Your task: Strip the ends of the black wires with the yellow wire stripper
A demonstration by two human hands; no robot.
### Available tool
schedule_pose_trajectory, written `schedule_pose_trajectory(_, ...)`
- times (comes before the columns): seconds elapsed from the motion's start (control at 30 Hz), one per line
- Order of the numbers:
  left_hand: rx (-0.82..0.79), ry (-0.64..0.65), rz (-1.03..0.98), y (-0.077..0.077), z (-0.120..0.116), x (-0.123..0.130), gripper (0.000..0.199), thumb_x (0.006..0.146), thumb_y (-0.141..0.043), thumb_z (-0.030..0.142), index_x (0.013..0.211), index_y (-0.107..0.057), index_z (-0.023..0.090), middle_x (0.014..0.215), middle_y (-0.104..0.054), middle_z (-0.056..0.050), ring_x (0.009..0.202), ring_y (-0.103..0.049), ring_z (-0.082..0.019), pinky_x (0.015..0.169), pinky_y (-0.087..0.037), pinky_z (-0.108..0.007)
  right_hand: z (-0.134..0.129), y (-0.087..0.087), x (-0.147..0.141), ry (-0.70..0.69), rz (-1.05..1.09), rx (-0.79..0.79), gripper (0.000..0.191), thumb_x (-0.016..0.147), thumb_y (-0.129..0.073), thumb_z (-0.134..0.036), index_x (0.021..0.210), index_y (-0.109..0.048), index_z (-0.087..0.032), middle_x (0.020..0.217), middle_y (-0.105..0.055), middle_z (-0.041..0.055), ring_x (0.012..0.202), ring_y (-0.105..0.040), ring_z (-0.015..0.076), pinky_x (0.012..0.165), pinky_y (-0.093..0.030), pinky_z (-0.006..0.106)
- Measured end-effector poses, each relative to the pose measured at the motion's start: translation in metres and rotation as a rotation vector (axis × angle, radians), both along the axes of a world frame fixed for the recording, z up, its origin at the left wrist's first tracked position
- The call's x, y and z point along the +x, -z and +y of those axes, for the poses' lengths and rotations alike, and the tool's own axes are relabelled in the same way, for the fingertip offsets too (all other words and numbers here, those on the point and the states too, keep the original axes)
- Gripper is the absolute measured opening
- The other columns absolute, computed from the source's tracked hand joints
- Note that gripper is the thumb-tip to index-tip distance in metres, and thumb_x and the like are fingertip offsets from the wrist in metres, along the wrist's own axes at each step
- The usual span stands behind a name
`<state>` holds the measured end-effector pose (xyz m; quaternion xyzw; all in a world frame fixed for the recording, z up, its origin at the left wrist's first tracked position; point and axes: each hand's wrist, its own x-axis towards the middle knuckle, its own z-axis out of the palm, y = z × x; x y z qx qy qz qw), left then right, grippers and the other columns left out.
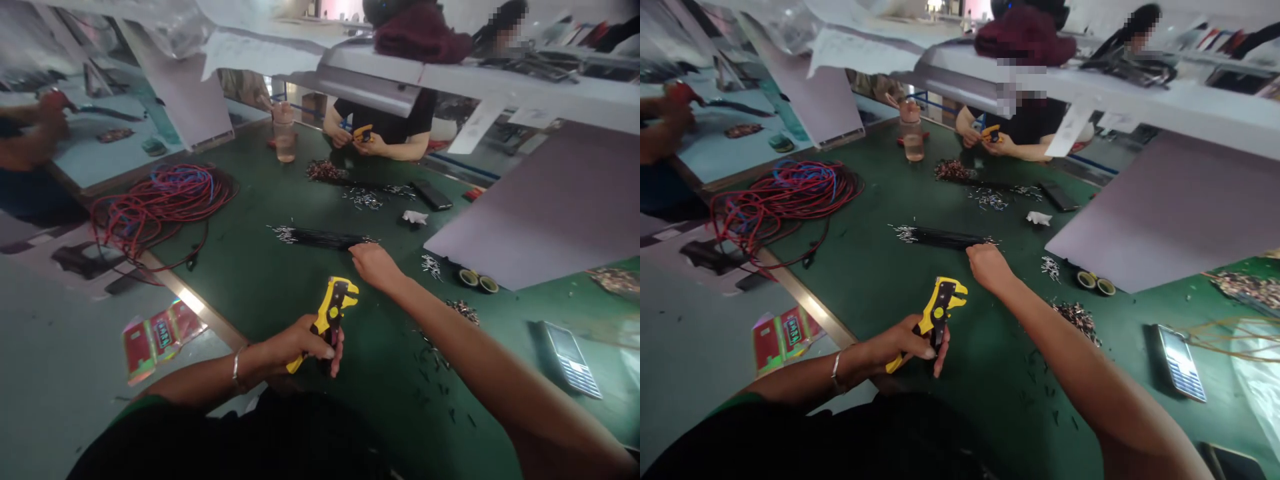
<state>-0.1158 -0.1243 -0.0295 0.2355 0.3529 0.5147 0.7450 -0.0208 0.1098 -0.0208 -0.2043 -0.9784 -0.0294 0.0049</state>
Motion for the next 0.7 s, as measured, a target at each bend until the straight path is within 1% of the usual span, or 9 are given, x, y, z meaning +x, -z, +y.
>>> schedule_pose_trajectory(0.1,-0.027,0.016,-0.076,0.004,-0.004,-0.004,0.031,0.055,-0.068,0.012,0.086,-0.066,0.011,0.065,-0.069,-0.007,0.056,-0.067,-0.021,0.057,-0.052,-0.032,0.001,0.003,-0.020,-0.020,-0.077,0.053,0.025,0.093,-0.045,-0.010,0.100,-0.069,-0.008,0.098,-0.072,0.0176,0.096,-0.065,0.0281,0.086,-0.042,0.035)
schedule_pose_trajectory(0.2,-0.060,0.048,-0.127,0.004,-0.004,-0.006,0.029,0.056,-0.067,0.012,0.084,-0.066,0.011,0.068,-0.068,-0.007,0.058,-0.067,-0.021,0.057,-0.054,-0.034,0.003,0.005,-0.032,-0.022,-0.130,0.100,0.026,0.091,-0.044,-0.008,0.098,-0.069,-0.007,0.095,-0.070,0.0207,0.094,-0.064,0.0307,0.082,-0.040,0.038)
schedule_pose_trajectory(0.27,-0.096,0.059,-0.149,0.004,-0.003,-0.006,0.027,0.055,-0.066,0.012,0.082,-0.066,0.011,0.068,-0.067,-0.006,0.058,-0.067,-0.021,0.057,-0.055,-0.034,0.003,0.004,-0.037,-0.031,-0.157,0.118,0.026,0.091,-0.045,-0.008,0.098,-0.070,-0.007,0.095,-0.069,0.0209,0.094,-0.064,0.0313,0.081,-0.040,0.038)
schedule_pose_trajectory(0.47,-0.168,0.075,-0.192,0.008,-0.003,-0.006,0.027,0.053,-0.067,0.012,0.080,-0.065,0.010,0.068,-0.066,-0.006,0.058,-0.067,-0.021,0.056,-0.056,-0.035,0.000,0.000,-0.051,-0.088,-0.239,0.139,0.024,0.088,-0.049,-0.007,0.096,-0.072,-0.008,0.094,-0.071,0.0205,0.092,-0.066,0.0294,0.080,-0.041,0.037)
schedule_pose_trajectory(0.6,-0.164,0.049,-0.202,0.011,-0.005,-0.008,0.028,0.054,-0.066,0.012,0.082,-0.065,0.010,0.068,-0.066,-0.006,0.059,-0.068,-0.022,0.057,-0.055,-0.035,-0.004,-0.001,-0.057,-0.103,-0.275,0.160,0.024,0.089,-0.048,-0.007,0.095,-0.072,-0.007,0.094,-0.072,0.0217,0.092,-0.068,0.0304,0.079,-0.042,0.038)
schedule_pose_trajectory(0.7,-0.155,0.072,-0.227,0.013,-0.006,-0.009,0.027,0.054,-0.065,0.012,0.081,-0.065,0.011,0.068,-0.067,-0.007,0.059,-0.068,-0.022,0.058,-0.055,-0.036,-0.006,-0.004,-0.060,-0.102,-0.300,0.173,0.024,0.090,-0.049,-0.008,0.094,-0.072,-0.007,0.095,-0.073,0.0223,0.092,-0.069,0.0306,0.079,-0.043,0.037)
